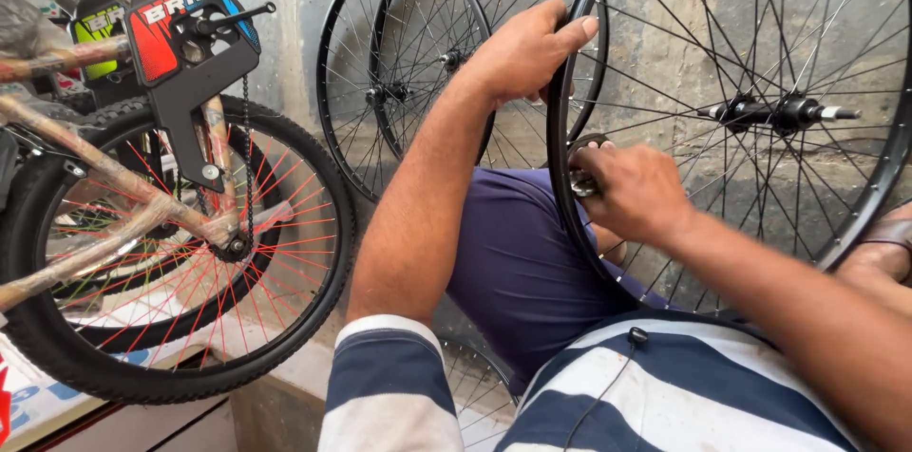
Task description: The person sits on the floor and repeatedly rubs a small white object along the inner rim of a bicycle wheel. They rotate the wheel to access different sections and continue the rubbing motion throughout the clip.
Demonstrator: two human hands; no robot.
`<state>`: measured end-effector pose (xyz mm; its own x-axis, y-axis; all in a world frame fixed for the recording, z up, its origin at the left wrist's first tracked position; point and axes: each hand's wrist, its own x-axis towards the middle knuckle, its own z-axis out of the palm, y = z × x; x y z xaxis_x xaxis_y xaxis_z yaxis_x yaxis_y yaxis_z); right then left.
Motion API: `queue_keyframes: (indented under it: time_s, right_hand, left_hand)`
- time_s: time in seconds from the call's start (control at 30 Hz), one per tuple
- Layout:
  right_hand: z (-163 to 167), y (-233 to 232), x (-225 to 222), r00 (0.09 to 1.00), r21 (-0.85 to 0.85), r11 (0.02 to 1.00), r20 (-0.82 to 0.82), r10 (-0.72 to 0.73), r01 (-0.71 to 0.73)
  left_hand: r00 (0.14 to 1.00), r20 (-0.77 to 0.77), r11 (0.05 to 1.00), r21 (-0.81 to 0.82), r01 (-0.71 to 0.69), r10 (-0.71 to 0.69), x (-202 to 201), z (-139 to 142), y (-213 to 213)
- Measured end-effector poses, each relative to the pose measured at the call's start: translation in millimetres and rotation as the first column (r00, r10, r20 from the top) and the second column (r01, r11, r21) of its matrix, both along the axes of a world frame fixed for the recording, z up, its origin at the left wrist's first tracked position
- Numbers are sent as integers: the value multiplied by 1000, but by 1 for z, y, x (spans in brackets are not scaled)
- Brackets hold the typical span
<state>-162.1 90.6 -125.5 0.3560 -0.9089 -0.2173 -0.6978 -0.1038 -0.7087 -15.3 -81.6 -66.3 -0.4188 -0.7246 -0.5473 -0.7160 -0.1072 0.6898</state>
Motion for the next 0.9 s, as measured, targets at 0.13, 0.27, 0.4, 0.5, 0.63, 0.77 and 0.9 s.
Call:
queue_keyframes:
  time_s: [0.13, 0.27, 0.4, 0.5, 0.63, 0.77, 0.9]
  right_hand:
    - [-3, -18, -21, 889, 197, 948, 434, 145, -250]
    - [7, 1, -12, 993, -470, 874, -51, 110, -121]
    - [20, -13, -18, 973, -168, 975, 152, 173, -147]
    - [19, -21, -26, 898, 235, 939, 418, 136, -251]
    - [7, -2, -11, 990, -146, 989, 140, 35, -14]
    - [-9, 2, -3, 995, -204, 979, -97, -34, 14]
    - [-18, -20, -22, 826, 53, 926, 473, 306, -374]
  left_hand:
    - [999, -49, 1000, 0, -5, 5, 0, -5, 2]
    - [1000, 2, 1000, 13, -1, 1, 0, -5, 0]
    - [999, -36, 1000, -4, -4, 4, -2, -3, -1]
    - [999, -38, 1000, 24, -4, 5, -3, -1, 0]
    - [1000, 0, 999, 31, -5, 5, -5, 0, 1]
    - [999, 28, 1000, 9, 22, -22, -3, 3, 2]
    - [999, 7, 999, 10, 41, -41, 1, 4, 2]
